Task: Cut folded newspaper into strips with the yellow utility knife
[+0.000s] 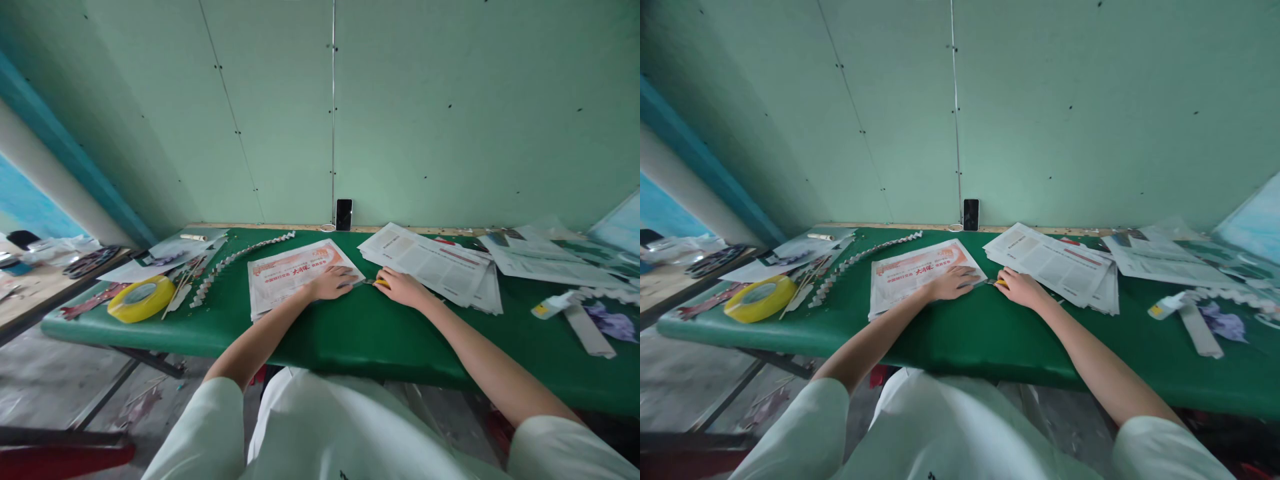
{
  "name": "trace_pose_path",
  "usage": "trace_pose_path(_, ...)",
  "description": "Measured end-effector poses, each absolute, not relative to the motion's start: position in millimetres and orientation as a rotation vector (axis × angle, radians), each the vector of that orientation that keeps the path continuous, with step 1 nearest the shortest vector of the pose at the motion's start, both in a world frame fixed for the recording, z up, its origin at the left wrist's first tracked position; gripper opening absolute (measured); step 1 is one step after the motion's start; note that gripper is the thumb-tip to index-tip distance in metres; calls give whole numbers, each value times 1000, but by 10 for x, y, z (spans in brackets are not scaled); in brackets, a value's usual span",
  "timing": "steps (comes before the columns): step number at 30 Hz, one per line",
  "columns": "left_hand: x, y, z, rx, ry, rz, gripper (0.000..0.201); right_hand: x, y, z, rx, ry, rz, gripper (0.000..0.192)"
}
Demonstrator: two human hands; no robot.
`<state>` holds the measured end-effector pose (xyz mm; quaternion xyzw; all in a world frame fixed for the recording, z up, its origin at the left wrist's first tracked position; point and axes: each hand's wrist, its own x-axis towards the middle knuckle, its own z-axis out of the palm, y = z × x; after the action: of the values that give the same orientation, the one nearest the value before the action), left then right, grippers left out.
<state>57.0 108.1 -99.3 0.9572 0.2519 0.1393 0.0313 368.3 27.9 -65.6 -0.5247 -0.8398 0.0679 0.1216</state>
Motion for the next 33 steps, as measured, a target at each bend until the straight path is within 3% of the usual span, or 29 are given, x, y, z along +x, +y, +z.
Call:
trace_pose_path(9, 762, 1096, -956, 2948, 764, 473, 39, 3643, 292, -615, -1609, -2444, 205, 23)
trace_pose_path(17, 825, 1111, -924, 2956, 680, 383, 54, 3598, 270, -574, -1621, -2437, 172, 20)
trace_pose_path(33, 847, 1073, -954, 2920, 706, 469, 53, 3607, 285, -582, -1632, -2423, 192, 23)
